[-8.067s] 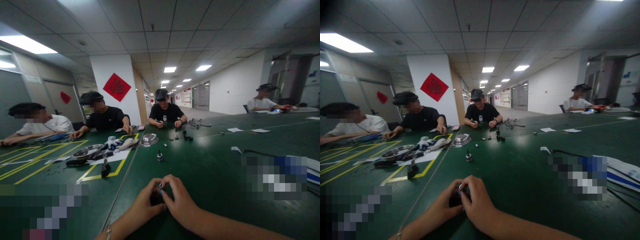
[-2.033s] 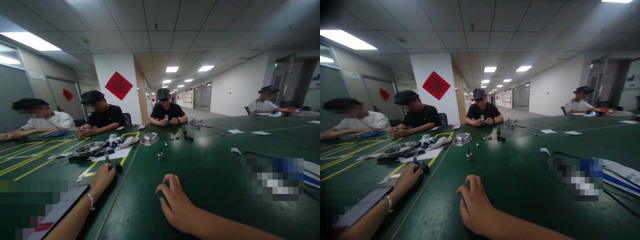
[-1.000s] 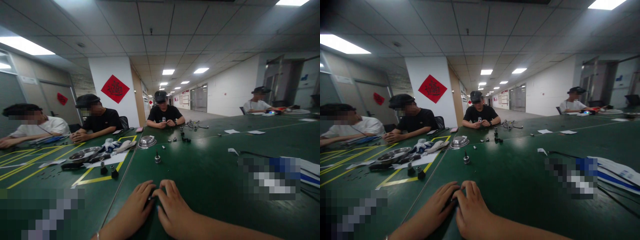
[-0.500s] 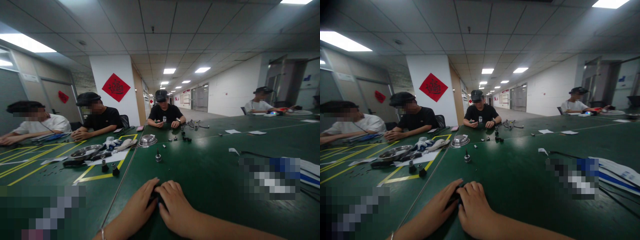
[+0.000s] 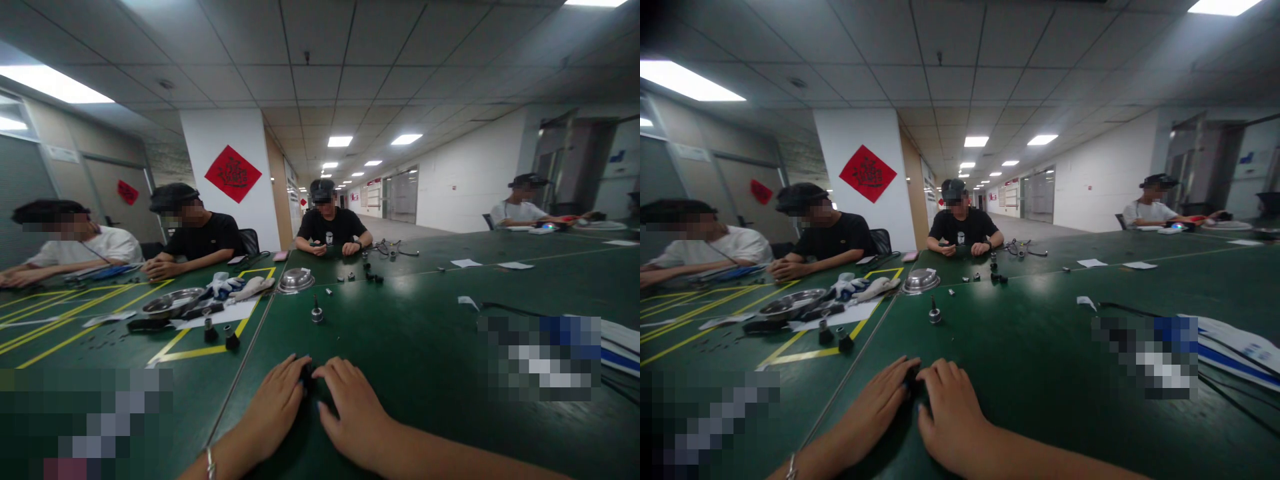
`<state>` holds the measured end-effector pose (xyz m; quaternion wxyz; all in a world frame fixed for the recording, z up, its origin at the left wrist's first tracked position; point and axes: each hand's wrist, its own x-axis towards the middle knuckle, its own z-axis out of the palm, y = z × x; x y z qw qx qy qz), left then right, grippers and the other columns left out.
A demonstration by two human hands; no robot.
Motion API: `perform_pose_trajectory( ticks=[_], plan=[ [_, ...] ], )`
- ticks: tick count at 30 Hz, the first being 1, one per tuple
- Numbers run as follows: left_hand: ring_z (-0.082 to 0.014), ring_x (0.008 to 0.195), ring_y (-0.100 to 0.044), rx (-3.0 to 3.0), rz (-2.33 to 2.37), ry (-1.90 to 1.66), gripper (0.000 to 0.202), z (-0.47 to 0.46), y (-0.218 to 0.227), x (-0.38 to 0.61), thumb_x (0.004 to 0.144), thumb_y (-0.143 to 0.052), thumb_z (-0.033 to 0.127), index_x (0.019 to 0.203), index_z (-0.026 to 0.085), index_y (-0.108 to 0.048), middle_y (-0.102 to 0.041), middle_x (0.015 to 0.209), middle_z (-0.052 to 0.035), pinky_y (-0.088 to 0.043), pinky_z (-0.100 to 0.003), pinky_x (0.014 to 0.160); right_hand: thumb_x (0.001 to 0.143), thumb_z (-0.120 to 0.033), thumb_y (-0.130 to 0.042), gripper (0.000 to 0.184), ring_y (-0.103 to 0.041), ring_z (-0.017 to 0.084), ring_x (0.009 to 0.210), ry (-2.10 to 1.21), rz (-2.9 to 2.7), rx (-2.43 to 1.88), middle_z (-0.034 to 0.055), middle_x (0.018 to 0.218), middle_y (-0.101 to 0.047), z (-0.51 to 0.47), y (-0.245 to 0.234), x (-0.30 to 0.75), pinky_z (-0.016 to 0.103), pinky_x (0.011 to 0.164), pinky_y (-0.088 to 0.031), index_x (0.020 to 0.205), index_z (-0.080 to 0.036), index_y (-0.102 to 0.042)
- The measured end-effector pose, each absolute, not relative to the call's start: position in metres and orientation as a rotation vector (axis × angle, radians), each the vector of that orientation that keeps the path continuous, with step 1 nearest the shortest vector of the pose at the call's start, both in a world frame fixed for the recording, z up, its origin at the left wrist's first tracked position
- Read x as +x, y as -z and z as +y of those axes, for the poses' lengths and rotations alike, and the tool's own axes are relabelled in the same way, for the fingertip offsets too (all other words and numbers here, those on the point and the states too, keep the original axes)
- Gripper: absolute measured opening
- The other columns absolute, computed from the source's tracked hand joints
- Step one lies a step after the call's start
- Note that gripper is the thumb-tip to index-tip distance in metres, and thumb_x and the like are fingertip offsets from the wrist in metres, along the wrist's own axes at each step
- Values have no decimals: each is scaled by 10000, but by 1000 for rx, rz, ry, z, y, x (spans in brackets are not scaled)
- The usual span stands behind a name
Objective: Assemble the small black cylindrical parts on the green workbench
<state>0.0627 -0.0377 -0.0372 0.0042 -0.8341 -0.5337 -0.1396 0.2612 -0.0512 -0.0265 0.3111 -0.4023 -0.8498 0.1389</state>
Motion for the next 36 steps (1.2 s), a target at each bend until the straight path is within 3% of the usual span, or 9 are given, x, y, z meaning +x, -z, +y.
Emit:
perform_pose_trajectory(
  ticks=[8, 13, 16, 26, 31, 36],
  plan=[
    [-197, 1383, -267, -2779, -1625, 519, 435, -40, 29, 60, 987, -230, 261, 1394, 205, -373, -390, 1466, -58, -302, -428, 1115, 797, -172, -543, 283, -447, 220, 1026, -388, -2364, -909, 57, 1098, -519, -51, 25, 262, 344, 907, -372, 1074, -218, -566],
    [-194, 1374, -292, -2779, -1686, 564, 437, -43, 24, 62, 992, -208, 281, 1374, 216, -410, -455, 1425, -30, -316, -412, 1115, 783, -162, -563, 239, -435, 216, 1040, -395, -2352, -937, 51, 1091, -508, -52, 25, 262, 338, 917, -366, 1015, -215, -568],
    [-189, 1347, -347, -2768, -1629, 643, 425, -40, 29, 60, 983, -226, 248, 1343, 237, -454, -510, 1380, -15, -334, -399, 1110, 777, -173, -590, 303, -422, 223, 1053, -393, -2340, -956, 60, 1120, -484, -53, 25, 262, 351, 929, -359, 1075, -216, -552],
    [-194, 1347, -344, -2750, -1569, 673, 440, -25, 55, 50, 984, -190, 234, 1339, 250, -450, -509, 1379, -15, -337, -431, 1104, 848, -305, -597, 358, -372, 249, 1150, -364, -2426, -856, 67, 1211, -419, -52, 28, 263, 399, 981, -330, 1202, -310, -547],
    [-183, 1340, -356, -2755, -1525, 699, 429, -25, 57, 47, 978, -218, 211, 1342, 250, -443, -513, 1376, -9, -339, -406, 1106, 858, -310, -593, 280, -354, 239, 1186, -364, -2479, -802, 48, 1248, -409, -53, 25, 265, 390, 1012, -302, 1137, -321, -586],
    [-190, 1337, -360, -2755, -1478, 695, 430, -24, 59, 46, 970, -235, 235, 1357, 244, -424, -505, 1385, -11, -332, -404, 1109, 804, -371, -649, 467, -353, 259, 1180, -372, -2498, -753, 62, 1273, -386, -54, 22, 266, 416, 1021, -289, 1243, -313, -504]
  ],
)
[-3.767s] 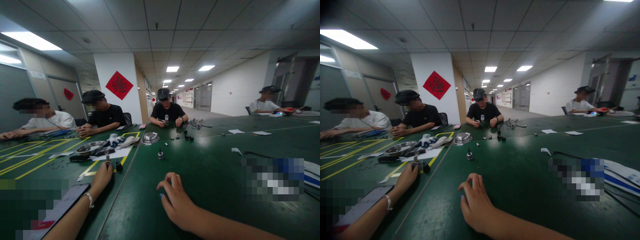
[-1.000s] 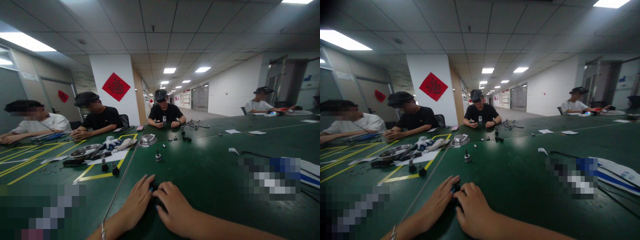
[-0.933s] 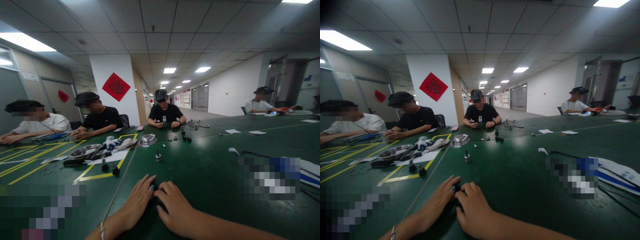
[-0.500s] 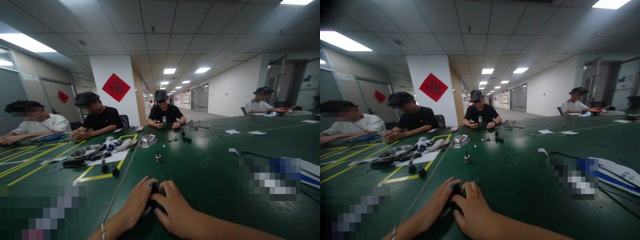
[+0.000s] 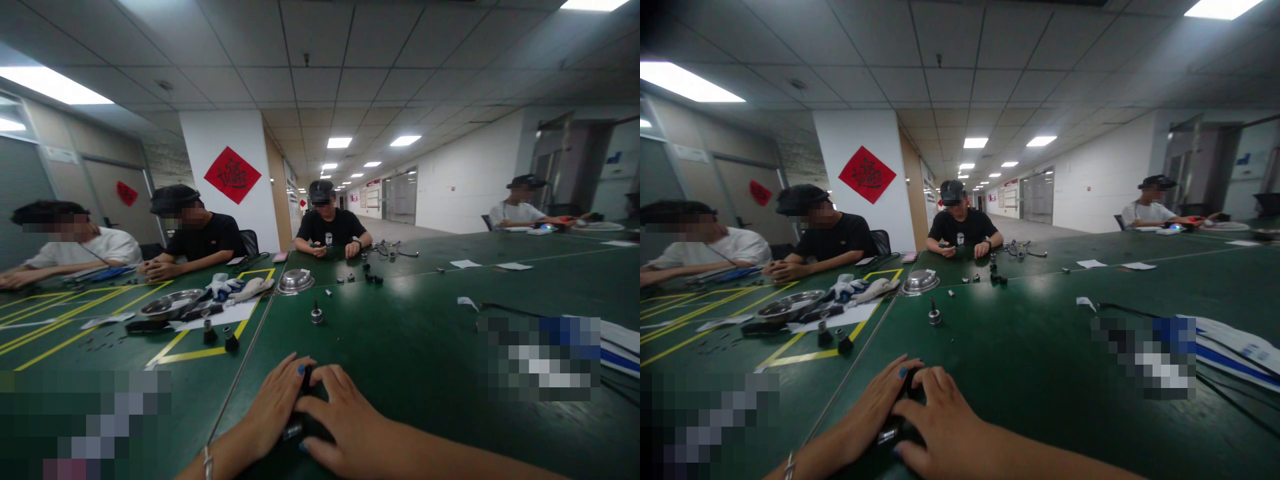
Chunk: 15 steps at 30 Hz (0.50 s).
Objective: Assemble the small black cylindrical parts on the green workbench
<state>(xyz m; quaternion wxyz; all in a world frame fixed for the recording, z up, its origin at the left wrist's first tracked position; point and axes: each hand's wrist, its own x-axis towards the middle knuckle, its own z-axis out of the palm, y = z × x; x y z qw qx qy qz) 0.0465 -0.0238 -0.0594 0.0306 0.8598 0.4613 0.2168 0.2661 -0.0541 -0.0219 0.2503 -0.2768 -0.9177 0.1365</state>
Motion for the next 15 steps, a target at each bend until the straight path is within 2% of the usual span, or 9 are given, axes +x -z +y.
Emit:
perform_pose_trajectory(
  ticks=[2, 7, 9, 12, 15],
  plan=[
    [-186, 1334, -363, 2624, 1430, -667, 436, -24, 60, 46, 974, -216, 246, 1351, 247, -434, -506, 1383, -9, -335, -398, 1107, 806, -379, -650, 460, -363, 251, 1168, -369, -2503, -715, 56, 1257, -392, -54, 21, 267, 404, 1014, -296, 1240, -321, -511],
    [-184, 1308, -402, 2537, 1458, -669, 447, -28, 53, 50, 967, -198, 249, 1328, 235, -461, -528, 1361, -20, -336, -399, 1105, 852, -363, -614, 255, -378, 205, 1161, -352, -2474, -609, 39, 1214, -420, -53, 24, 268, 341, 1015, -295, 1099, -298, -609],
    [-187, 1284, -434, 2498, 1479, -682, 433, -30, 46, 55, 958, -225, 255, 1300, 225, -489, -543, 1346, -28, -339, -391, 1102, 842, -345, -625, 236, -381, 203, 1154, -345, -2448, -609, 39, 1200, -434, -53, 25, 267, 329, 1012, -296, 1068, -278, -617],
    [-196, 1211, -507, 2443, 1530, -736, 384, -33, 35, 65, 932, -299, 275, 1219, 229, -550, -603, 1266, -42, -381, -376, 1070, 815, -255, -618, 241, -414, 211, 1090, -330, -2392, -676, 46, 1128, -490, -54, 24, 265, 331, 969, -329, 1053, -231, -593],
    [-205, 1119, -569, 2377, 1542, -792, 324, -33, 27, 71, 895, -385, 280, 1144, 232, -586, -651, 1173, -50, -429, -371, 1018, 816, -152, -541, 211, -459, 200, 983, -314, -2322, -734, 46, 1022, -541, -55, 20, 263, 327, 902, -360, 1023, -190, -553]
  ],
)
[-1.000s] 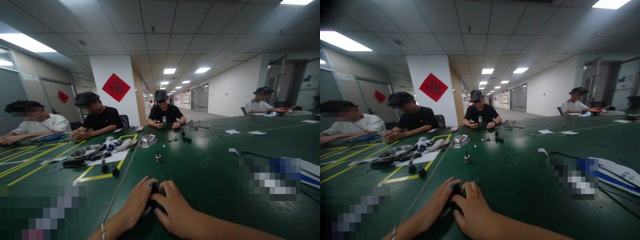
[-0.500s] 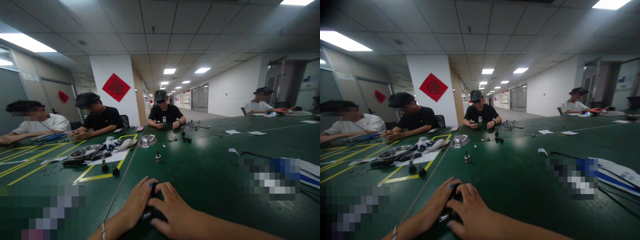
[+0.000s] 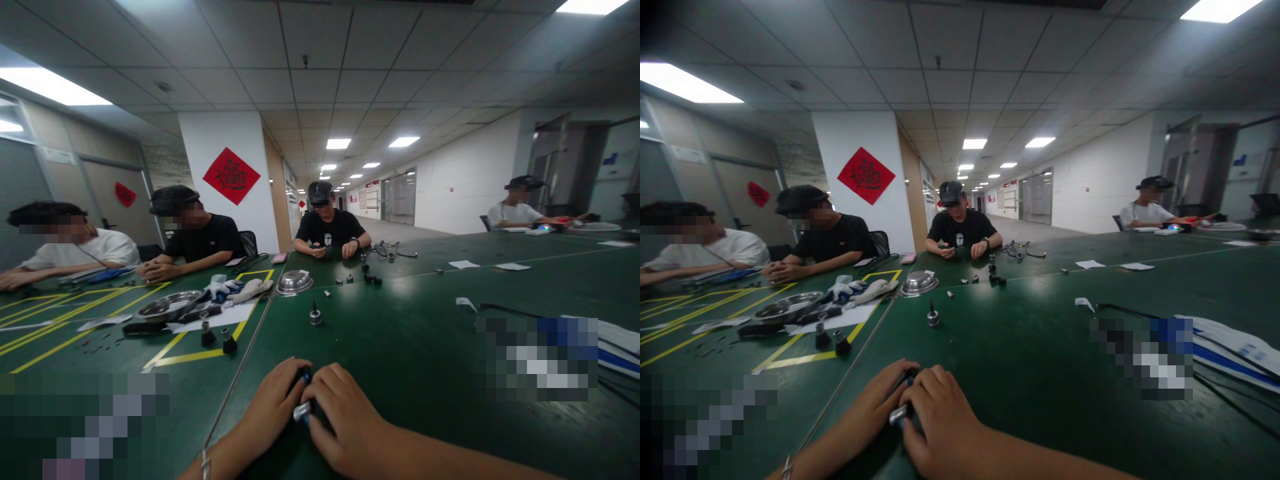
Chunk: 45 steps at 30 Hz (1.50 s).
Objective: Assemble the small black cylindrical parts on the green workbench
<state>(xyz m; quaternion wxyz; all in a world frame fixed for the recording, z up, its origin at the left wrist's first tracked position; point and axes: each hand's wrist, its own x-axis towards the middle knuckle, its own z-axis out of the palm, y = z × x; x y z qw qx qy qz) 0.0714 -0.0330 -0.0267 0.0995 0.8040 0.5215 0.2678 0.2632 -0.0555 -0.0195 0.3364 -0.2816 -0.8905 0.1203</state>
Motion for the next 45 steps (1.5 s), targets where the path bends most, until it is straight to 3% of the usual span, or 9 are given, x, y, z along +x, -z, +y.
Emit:
perform_pose_trajectory(
  ticks=[6, 12, 17, 27, 35, 41, 45],
  plan=[
    [-256, 1139, -539, 2263, 1499, -791, 273, -33, 19, 74, 814, -518, 255, 1063, 222, -625, -659, 1145, -66, -388, -434, 1020, 857, -119, -475, 184, -507, 188, 887, -395, -2171, -817, 40, 972, -566, -54, 18, 263, 319, 806, -391, 1018, -194, -523],
    [-212, 960, -579, 2268, 1343, -672, 202, -45, 7, 83, 816, -503, 223, 980, 185, -613, -658, 1014, -58, -442, -332, 890, 828, -54, -488, 288, -532, 182, 927, -478, -2111, -814, 43, 1023, -564, -48, 27, 262, 311, 836, -404, 1067, -210, -527],
    [-198, 928, -555, 2277, 1310, -623, 180, -48, 3, 86, 768, -515, 157, 925, 192, -597, -641, 970, -34, -424, -315, 867, 762, -21, -533, 293, -528, 175, 861, -439, -2154, -788, 23, 969, -565, -49, 27, 262, 301, 779, -412, 990, -205, -524],
    [-205, 954, -555, 2261, 1310, -671, 177, -44, 12, 82, 836, -532, 233, 999, 184, -583, -631, 1009, -49, -415, -327, 882, 863, -46, -477, 244, -526, 176, 901, -482, -2088, -809, 43, 995, -522, -49, 24, 262, 312, 814, -424, 1033, -211, -535],
    [-207, 939, -564, 2298, 1331, -628, 148, -45, 8, 83, 836, -529, 228, 961, 185, -594, -641, 1001, -53, -425, -336, 876, 866, -47, -476, 230, -522, 187, 897, -453, -2148, -824, 41, 983, -541, -48, 23, 261, 324, 814, -423, 1021, -206, -538],
    [-219, 1039, -548, 2319, 1263, -641, 244, -45, 9, 82, 825, -563, 234, 1067, 215, -584, -638, 1104, -57, -402, -346, 947, 863, -53, -469, 241, -521, 184, 897, -444, -2129, -833, 45, 1003, -534, -48, 26, 261, 319, 813, -416, 1036, -207, -532],
    [-218, 1037, -551, 2335, 1214, -603, 215, -46, 6, 82, 831, -568, 250, 1042, 214, -595, -641, 1102, -57, -402, -339, 949, 876, -72, -463, 210, -523, 180, 878, -442, -2145, -853, 43, 979, -544, -47, 24, 261, 305, 792, -413, 1021, -202, -540]
  ],
)
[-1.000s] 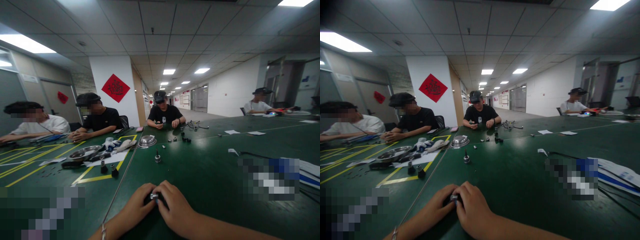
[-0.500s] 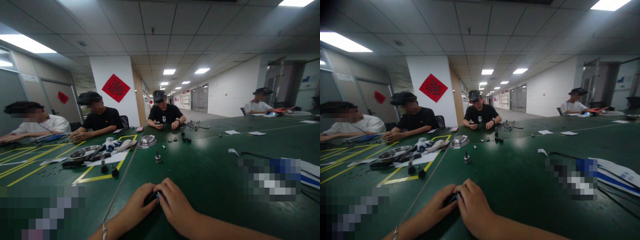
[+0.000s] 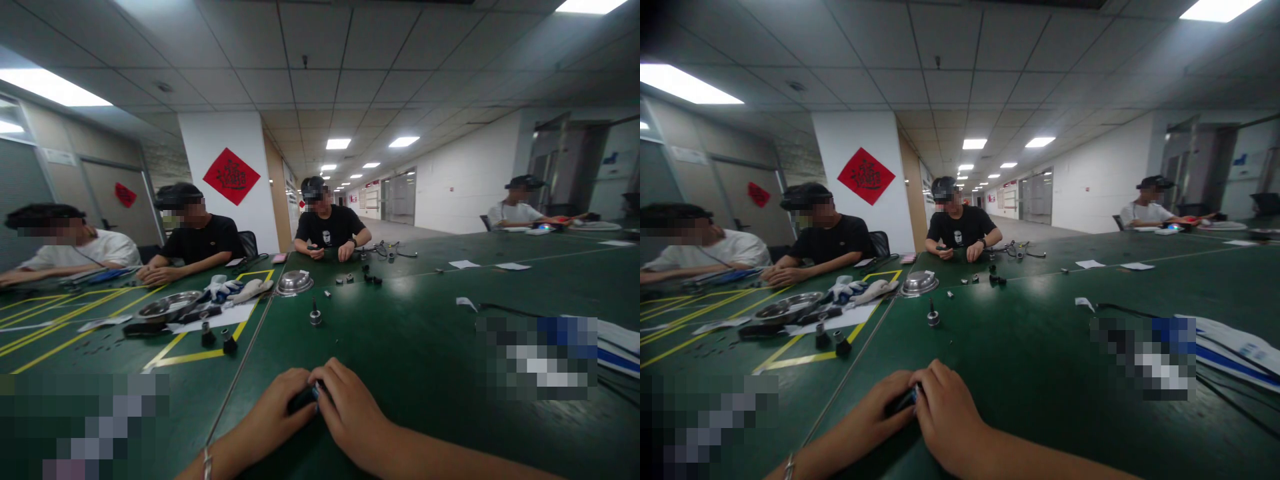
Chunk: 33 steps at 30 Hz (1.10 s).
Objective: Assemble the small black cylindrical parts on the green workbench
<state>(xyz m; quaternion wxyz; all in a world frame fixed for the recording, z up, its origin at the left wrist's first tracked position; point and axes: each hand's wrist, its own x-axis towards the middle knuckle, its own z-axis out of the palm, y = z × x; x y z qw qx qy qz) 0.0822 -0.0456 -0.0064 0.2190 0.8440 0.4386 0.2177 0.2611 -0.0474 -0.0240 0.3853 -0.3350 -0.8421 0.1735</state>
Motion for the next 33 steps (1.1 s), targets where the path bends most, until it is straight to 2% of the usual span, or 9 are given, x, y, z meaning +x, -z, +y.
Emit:
perform_pose_trajectory(
  ticks=[7, 13, 21, 26, 30, 33],
  plan=[
    [-195, 974, -559, 2313, 1230, -626, 154, -49, 2, 85, 830, -558, 255, 970, 210, -603, -646, 1016, -32, -415, -308, 917, 859, -95, -494, 187, -511, 181, 853, -344, -2241, -895, 25, 928, -534, -49, 24, 261, 298, 752, -391, 984, -217, -561],
    [-196, 924, -555, 2341, 1245, -620, 156, -48, 5, 84, 836, -551, 298, 955, 217, -609, -645, 989, -31, -434, -305, 882, 859, -90, -466, 187, -521, 174, 830, -385, -2233, -861, 26, 907, -539, -47, 25, 262, 288, 737, -400, 970, -207, -559],
    [-211, 1038, -539, 2347, 1225, -656, 234, -47, 12, 80, 840, -563, 289, 1066, 230, -578, -623, 1123, -44, -389, -338, 974, 841, -59, -436, 219, -516, 174, 830, -419, -2113, -811, 40, 937, -539, -50, 23, 262, 296, 740, -409, 1001, -194, -500],
    [-216, 1020, -546, 2365, 1218, -650, 224, -48, 10, 80, 854, -543, 332, 1054, 235, -577, -629, 1100, -45, -401, -354, 962, 775, -39, -468, 243, -509, 167, 783, -405, -2080, -815, 22, 889, -534, -49, 28, 261, 279, 699, -400, 955, -203, -469],
    [-214, 995, -555, 2365, 1228, -636, 198, -48, 9, 81, 855, -542, 326, 1014, 215, -586, -631, 1058, -53, -420, -343, 938, 775, -56, -484, 180, -509, 166, 735, -360, -2049, -847, 14, 826, -547, -49, 32, 260, 275, 663, -389, 876, -203, -457],
    [-223, 1018, -550, 2371, 1214, -642, 232, -48, 11, 80, 849, -555, 328, 1054, 223, -579, -626, 1094, -58, -412, -358, 955, 812, -72, -474, 229, -530, 179, 791, -334, -2043, -795, 32, 906, -586, -50, 28, 262, 292, 712, -401, 997, -207, -483]
  ],
)
